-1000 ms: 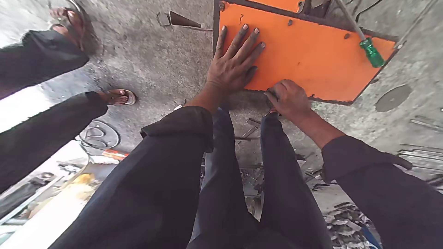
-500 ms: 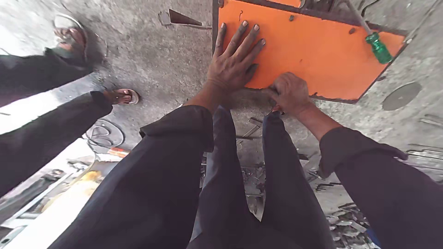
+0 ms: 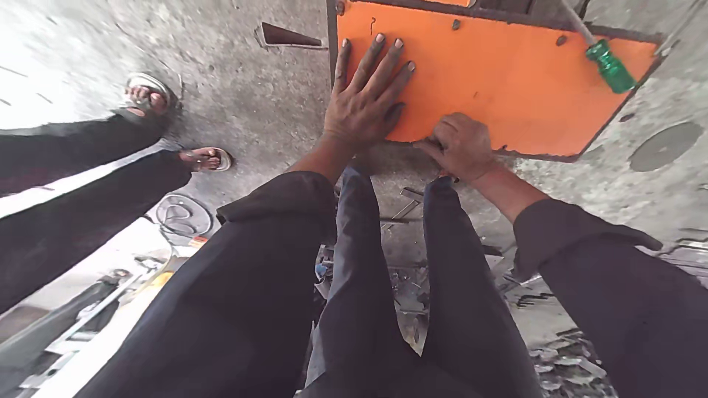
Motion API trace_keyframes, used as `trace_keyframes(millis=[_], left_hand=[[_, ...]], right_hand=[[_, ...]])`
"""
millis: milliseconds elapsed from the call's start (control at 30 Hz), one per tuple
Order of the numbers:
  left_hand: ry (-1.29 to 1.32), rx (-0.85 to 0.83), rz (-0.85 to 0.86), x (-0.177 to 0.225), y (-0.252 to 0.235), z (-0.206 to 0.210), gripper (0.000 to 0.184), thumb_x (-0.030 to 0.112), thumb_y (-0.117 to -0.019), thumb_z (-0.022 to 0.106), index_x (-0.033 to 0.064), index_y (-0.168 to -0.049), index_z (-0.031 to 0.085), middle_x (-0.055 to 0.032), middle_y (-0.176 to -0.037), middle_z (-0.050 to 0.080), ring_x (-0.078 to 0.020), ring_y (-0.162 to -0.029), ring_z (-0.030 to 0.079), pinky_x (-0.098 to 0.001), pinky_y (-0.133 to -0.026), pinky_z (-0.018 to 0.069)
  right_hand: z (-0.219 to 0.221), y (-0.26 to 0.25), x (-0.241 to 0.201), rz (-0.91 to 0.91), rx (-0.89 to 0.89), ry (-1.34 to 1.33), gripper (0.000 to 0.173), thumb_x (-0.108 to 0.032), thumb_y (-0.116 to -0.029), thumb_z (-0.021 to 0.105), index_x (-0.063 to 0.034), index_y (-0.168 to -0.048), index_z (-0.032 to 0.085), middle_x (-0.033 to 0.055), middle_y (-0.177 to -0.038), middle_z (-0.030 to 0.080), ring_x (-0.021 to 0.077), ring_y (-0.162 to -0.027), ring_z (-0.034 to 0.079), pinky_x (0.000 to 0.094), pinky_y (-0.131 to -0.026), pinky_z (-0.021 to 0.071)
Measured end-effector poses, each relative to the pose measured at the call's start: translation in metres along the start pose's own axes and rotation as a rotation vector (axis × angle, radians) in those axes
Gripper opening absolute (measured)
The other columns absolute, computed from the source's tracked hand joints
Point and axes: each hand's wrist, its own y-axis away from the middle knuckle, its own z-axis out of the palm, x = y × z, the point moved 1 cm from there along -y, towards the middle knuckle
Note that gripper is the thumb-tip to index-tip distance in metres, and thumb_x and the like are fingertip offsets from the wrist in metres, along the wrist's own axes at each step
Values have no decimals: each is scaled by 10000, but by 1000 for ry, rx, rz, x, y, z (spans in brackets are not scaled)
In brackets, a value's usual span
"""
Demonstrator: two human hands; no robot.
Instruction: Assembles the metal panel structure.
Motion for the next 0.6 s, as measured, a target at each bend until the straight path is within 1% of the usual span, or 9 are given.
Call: trace_keyframes(millis=[67, 100, 200, 267, 333, 433, 500, 600], left_hand=[[-1, -1, 1, 0, 0, 1, 505, 432, -1056, 448, 286, -1537, 490, -46, -1629, 422, -321, -1527, 338, -671, -1218, 169], [-9, -2, 1, 0, 0, 1, 506, 435, -1056, 444, 285, -1537, 490, -50, -1627, 425, -327, -1523, 345, -676, -1214, 175], [-10, 5, -5, 1, 1, 2, 497, 438, -1052, 451, 296, -1525, 507, -49, -1618, 438, -335, -1514, 359, -682, -1212, 179], [-17, -1, -10, 0, 0, 1, 501, 443, -1054, 443, 307, -1534, 493, -40, -1627, 426, -328, -1519, 351, -679, -1212, 179], [-23, -4, -13, 0, 0, 1, 497, 436, -1058, 436, 314, -1537, 484, -35, -1630, 420, -321, -1522, 347, -675, -1213, 184], [-15, -13, -13, 0, 0, 0, 498, 440, -1061, 433, 306, -1538, 484, -38, -1630, 421, -323, -1523, 346, -673, -1215, 182], [-9, -22, -12, 1, 0, 0, 504, 443, -1062, 427, 302, -1542, 479, -38, -1634, 415, -326, -1526, 339, -684, -1213, 176], [-11, -17, -12, -1, -1, 1, 502, 435, -1066, 417, 307, -1548, 469, -36, -1637, 408, -320, -1529, 333, -679, -1213, 169]], right_hand=[[-2, 6, 3, 21, -4, -104, 316, -334, -979, 696, -36, -876, 709, 138, -856, 696, 299, -845, 703, 419, -721, 584], [-2, 9, 5, 32, -10, -143, 261, -298, -972, 709, -44, -916, 732, 130, -893, 715, 286, -887, 706, 405, -778, 586], [-5, 14, 4, 107, -38, -219, 153, -216, -951, 734, -67, -967, 764, 126, -981, 733, 276, -978, 706, 403, -880, 579], [-8, 12, -1, 173, -67, -231, 144, -219, -948, 736, -84, -974, 778, 116, -1006, 732, 273, -1005, 698, 409, -905, 571], [-8, 9, -6, 206, -86, -198, 160, -252, -952, 731, -102, -968, 785, 103, -1021, 741, 269, -1019, 696, 411, -913, 567], [-9, 3, -13, 208, -116, -140, 181, -253, -957, 724, -78, -934, 766, 115, -1010, 737, 284, -1008, 697, 422, -899, 569], [-10, 3, -14, 201, -134, -138, 178, -239, -959, 718, -69, -933, 763, 120, -1000, 736, 284, -1000, 699, 423, -891, 570], [-14, 0, -9, 142, -217, -144, 175, -242, -993, 674, -104, -985, 781, 102, -1061, 733, 277, -1053, 686, 424, -927, 564]])
